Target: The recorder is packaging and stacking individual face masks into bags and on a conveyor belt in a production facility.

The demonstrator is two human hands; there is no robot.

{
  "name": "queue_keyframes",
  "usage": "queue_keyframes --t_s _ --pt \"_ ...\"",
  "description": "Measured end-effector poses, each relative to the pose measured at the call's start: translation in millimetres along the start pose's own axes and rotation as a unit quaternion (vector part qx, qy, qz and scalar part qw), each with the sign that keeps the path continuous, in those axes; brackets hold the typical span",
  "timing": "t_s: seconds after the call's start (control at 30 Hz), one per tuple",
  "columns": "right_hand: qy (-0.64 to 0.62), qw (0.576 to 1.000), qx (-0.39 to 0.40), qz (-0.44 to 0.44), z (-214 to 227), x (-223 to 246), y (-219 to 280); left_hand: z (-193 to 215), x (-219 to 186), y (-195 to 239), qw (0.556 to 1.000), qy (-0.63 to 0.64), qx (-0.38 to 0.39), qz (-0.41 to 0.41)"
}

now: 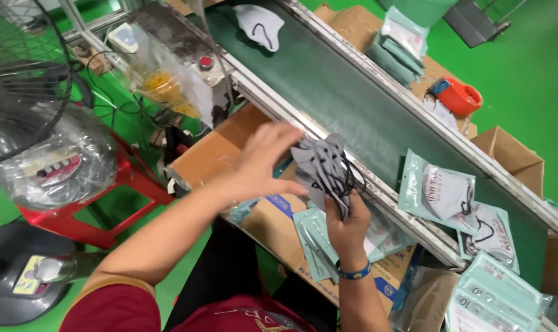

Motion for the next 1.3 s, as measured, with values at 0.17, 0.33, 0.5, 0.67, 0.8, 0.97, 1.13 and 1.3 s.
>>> queue_keyframes --t_s 0.17,0.33,0.5,0.67,0.8,0.97,1.13,1.3 --pt "-0.116 0.988 0.093 0.027 -70 -17 -6 6 61 6 0.974 -0.055 -0.102 -0.193" --pt "-0.198 0.948 0.247 -0.021 -157 -65 -2 -91 183 1 0.996 -0.020 0.014 -0.082" --pt "-0.208 0.913 0.297 -0.188 -155 -94 14 -95 208 16 0.983 0.133 -0.085 -0.091" --pt "-0.166 0.931 0.306 -0.111 -154 -89 16 -63 175 22 0.994 0.042 -0.075 -0.071" --pt "-0.147 0.948 0.264 -0.102 -162 -76 17 -65 153 24 0.997 0.039 -0.043 -0.051" --pt "0.067 0.962 0.264 -0.004 -167 -89 13 -96 172 25 0.992 -0.054 -0.086 -0.069" --pt "-0.098 0.958 0.228 -0.144 -164 -151 26 -96 166 26 0.994 -0.068 -0.087 -0.025" --pt "-0.354 0.898 0.239 -0.100 -120 -74 32 -55 97 51 0.964 0.265 -0.010 0.032"
Point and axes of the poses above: each hand's wrist, its own y-axis away from the middle knuckle, its own z-axis out of the back of the hand, x = y × z, the point moved 9 cm from there along -y, towards the middle knuckle, and after that the axes turned 7 degrees about -y, right-handed, at the moved point
